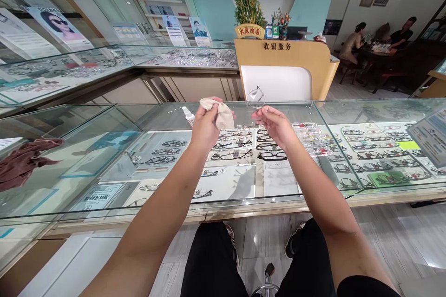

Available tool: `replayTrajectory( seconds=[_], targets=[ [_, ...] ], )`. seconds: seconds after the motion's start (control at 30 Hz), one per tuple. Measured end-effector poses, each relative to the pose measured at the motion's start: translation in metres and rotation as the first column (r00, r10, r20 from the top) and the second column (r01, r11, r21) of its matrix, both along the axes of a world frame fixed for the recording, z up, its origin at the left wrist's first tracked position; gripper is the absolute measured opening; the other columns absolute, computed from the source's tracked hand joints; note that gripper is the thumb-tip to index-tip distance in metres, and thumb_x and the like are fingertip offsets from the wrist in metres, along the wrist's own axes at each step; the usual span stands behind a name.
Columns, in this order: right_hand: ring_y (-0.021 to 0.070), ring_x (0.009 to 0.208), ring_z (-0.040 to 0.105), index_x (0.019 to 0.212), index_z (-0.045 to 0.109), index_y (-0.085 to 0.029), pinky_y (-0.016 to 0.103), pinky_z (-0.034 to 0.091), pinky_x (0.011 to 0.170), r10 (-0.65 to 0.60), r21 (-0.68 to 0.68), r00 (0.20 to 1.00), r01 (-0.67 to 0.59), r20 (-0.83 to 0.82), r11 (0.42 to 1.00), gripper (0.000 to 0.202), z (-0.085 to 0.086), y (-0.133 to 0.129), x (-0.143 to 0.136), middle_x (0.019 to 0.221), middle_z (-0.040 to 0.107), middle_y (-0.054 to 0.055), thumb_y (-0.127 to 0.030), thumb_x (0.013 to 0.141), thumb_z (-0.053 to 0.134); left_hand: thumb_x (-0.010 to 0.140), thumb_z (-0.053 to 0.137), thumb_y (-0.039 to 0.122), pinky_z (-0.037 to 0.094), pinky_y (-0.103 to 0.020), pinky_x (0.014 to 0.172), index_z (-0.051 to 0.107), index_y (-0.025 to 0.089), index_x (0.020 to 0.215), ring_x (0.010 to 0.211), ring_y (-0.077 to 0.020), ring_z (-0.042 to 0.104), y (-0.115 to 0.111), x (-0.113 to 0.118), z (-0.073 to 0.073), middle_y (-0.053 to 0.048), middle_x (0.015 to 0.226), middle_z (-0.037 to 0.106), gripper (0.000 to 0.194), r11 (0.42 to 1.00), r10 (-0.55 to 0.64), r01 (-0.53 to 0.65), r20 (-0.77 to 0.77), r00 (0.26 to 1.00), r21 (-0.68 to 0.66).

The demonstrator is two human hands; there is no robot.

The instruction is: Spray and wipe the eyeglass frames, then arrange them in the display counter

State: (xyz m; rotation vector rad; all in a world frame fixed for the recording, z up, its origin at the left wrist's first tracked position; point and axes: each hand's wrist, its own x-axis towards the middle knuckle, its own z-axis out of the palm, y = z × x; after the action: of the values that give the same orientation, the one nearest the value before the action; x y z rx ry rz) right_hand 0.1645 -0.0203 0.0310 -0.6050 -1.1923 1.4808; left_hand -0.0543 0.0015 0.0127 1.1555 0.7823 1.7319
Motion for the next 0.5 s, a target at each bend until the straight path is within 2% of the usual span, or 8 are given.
replayTrajectory(
  seconds=[0.1, 0.17, 0.23, 0.3, 0.37, 0.4, 0.43, 0.5],
  targets=[
    [0.0194, 0.093, 0.068, 0.071, 0.066, -0.024, 0.033, 0.055, 0.095, 0.017, 0.011, 1.000, -0.017, -0.006, 1.000, 0.037, 0.003, -0.002, 0.001, 0.085, 0.068, 0.002, -0.050, 0.070, 0.093, 0.072, 0.083, 0.045, 0.044, -0.025, 0.052, 0.060, 0.024, 0.081, 0.060, -0.0134, 0.059, -0.006, 0.000, 0.003, 0.003, 0.073, 0.055, 0.033, 0.998, -0.067, 0.067, 0.006, 0.998, -0.006],
    [0.0188, 0.089, 0.067, 0.069, 0.066, -0.024, 0.034, 0.054, 0.096, 0.019, 0.029, 1.000, -0.020, 0.011, 0.999, 0.035, 0.006, -0.005, 0.001, 0.082, 0.067, 0.001, -0.049, 0.072, 0.091, 0.073, 0.083, 0.045, 0.034, -0.025, 0.047, 0.053, 0.023, 0.071, 0.053, -0.0101, 0.046, -0.011, 0.000, 0.004, 0.003, 0.071, 0.051, 0.037, 0.997, -0.069, 0.070, -0.043, 0.997, 0.031],
    [0.0193, 0.085, 0.066, 0.069, 0.066, -0.024, 0.036, 0.053, 0.097, 0.008, 0.062, 0.997, -0.012, 0.072, 0.998, 0.033, 0.008, -0.008, 0.002, 0.078, 0.067, 0.001, -0.048, 0.074, 0.087, 0.077, 0.085, 0.049, 0.035, -0.027, 0.050, 0.047, 0.022, 0.064, 0.055, -0.0092, 0.042, -0.016, 0.001, 0.005, 0.001, 0.076, 0.054, 0.049, 0.993, 0.035, -0.014, -0.172, 0.985, 0.121],
    [0.0204, 0.084, 0.065, 0.069, 0.067, -0.024, 0.038, 0.051, 0.097, -0.010, 0.111, 0.988, -0.007, 0.152, 0.994, 0.029, 0.011, -0.009, 0.003, 0.076, 0.068, 0.002, -0.047, 0.075, 0.083, 0.079, 0.088, 0.054, 0.046, -0.030, 0.063, 0.047, 0.021, 0.062, 0.066, -0.0127, 0.051, -0.021, 0.002, 0.005, -0.002, 0.082, 0.061, 0.055, 0.953, 0.225, -0.133, -0.336, 0.915, 0.274],
    [0.0214, 0.084, 0.065, 0.070, 0.069, -0.023, 0.038, 0.049, 0.096, -0.018, 0.166, 0.974, -0.021, 0.227, 0.986, 0.026, 0.013, -0.009, 0.006, 0.075, 0.069, 0.002, -0.045, 0.078, 0.079, 0.076, 0.092, 0.059, 0.054, -0.034, 0.079, 0.060, 0.022, 0.073, 0.083, -0.0190, 0.062, -0.024, 0.004, 0.003, -0.004, 0.091, 0.069, 0.049, 0.883, 0.390, -0.183, -0.461, 0.797, 0.432],
    [0.0216, 0.084, 0.066, 0.070, 0.069, -0.023, 0.038, 0.049, 0.095, -0.016, 0.190, 0.967, -0.034, 0.255, 0.981, 0.025, 0.013, -0.009, 0.008, 0.074, 0.069, 0.002, -0.044, 0.080, 0.078, 0.074, 0.093, 0.062, 0.056, -0.036, 0.084, 0.068, 0.022, 0.085, 0.091, -0.0222, 0.066, -0.025, 0.004, 0.002, -0.006, 0.097, 0.072, 0.048, 0.850, 0.445, -0.177, -0.498, 0.744, 0.495],
    [0.0218, 0.083, 0.066, 0.070, 0.069, -0.023, 0.038, 0.049, 0.094, -0.009, 0.209, 0.960, -0.052, 0.281, 0.977, 0.024, 0.014, -0.009, 0.010, 0.073, 0.069, 0.002, -0.043, 0.081, 0.076, 0.073, 0.094, 0.065, 0.057, -0.038, 0.088, 0.073, 0.023, 0.100, 0.098, -0.0249, 0.068, -0.026, 0.005, 0.001, -0.007, 0.105, 0.074, 0.054, 0.822, 0.485, -0.162, -0.523, 0.701, 0.545],
    [0.0221, 0.083, 0.066, 0.071, 0.070, -0.023, 0.038, 0.049, 0.093, 0.006, 0.233, 0.942, -0.089, 0.334, 0.969, 0.023, 0.015, -0.009, 0.013, 0.072, 0.070, 0.002, -0.041, 0.084, 0.073, 0.075, 0.091, 0.071, 0.059, -0.041, 0.093, 0.072, 0.024, 0.125, 0.113, -0.0295, 0.070, -0.025, 0.005, -0.003, -0.011, 0.122, 0.074, 0.071, 0.783, 0.535, -0.132, -0.551, 0.640, 0.607]
  ],
)
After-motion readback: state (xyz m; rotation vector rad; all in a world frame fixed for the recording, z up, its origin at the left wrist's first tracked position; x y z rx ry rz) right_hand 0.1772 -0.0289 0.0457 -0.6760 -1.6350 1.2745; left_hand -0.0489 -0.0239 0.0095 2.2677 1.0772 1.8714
